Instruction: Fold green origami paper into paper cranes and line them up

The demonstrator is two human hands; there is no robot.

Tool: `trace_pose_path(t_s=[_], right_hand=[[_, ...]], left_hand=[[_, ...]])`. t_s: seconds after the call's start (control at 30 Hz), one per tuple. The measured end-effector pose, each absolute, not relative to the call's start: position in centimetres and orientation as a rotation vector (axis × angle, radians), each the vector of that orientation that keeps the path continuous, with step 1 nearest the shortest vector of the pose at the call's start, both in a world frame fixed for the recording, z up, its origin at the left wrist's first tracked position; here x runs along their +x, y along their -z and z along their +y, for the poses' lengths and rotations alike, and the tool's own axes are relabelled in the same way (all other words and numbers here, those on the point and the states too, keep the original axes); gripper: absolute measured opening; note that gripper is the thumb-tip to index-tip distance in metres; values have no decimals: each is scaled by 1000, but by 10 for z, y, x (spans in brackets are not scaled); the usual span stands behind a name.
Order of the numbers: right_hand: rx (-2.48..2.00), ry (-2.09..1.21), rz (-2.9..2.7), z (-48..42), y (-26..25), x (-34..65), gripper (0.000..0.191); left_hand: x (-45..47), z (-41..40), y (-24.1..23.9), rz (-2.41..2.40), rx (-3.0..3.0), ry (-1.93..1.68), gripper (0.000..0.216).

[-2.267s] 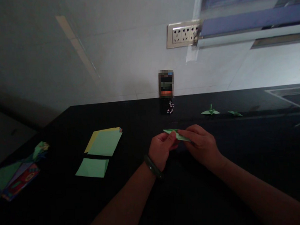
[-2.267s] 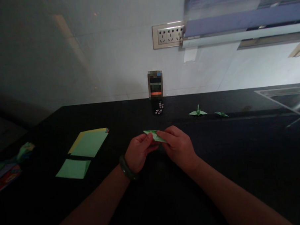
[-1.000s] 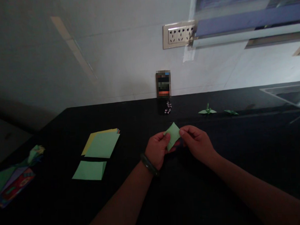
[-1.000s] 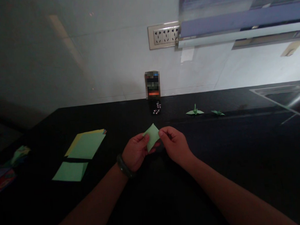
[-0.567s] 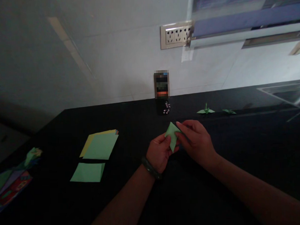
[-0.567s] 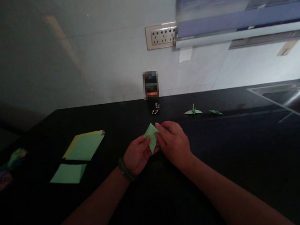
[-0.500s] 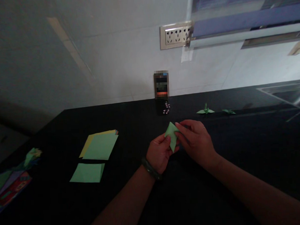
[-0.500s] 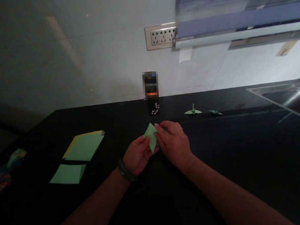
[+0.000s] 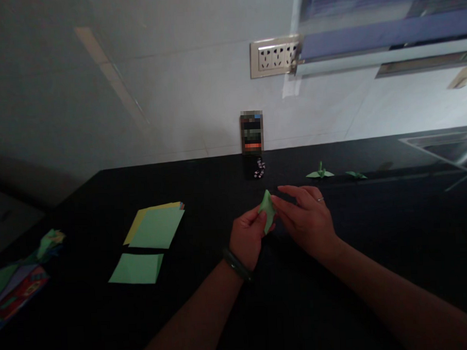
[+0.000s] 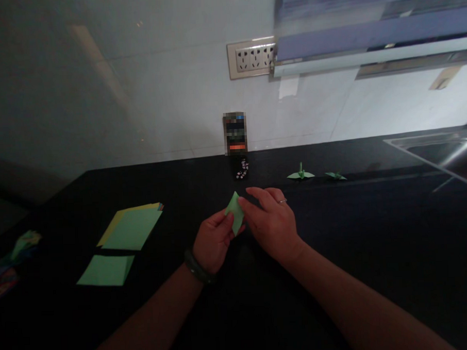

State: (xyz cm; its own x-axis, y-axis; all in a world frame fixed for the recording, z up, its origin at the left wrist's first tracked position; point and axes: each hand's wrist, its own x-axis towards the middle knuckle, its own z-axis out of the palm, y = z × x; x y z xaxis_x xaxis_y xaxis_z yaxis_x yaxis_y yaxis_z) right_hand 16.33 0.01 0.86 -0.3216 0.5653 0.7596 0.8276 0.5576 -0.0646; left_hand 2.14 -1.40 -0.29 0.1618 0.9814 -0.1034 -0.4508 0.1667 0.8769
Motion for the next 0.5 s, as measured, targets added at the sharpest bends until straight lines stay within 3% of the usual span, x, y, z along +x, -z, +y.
trace_pose_path(t_s=[0.5], right_hand=[[-1097,261,-1883,2,-7,159,11]], left_hand=[[20,-17,5,986,1210,-1271,29]])
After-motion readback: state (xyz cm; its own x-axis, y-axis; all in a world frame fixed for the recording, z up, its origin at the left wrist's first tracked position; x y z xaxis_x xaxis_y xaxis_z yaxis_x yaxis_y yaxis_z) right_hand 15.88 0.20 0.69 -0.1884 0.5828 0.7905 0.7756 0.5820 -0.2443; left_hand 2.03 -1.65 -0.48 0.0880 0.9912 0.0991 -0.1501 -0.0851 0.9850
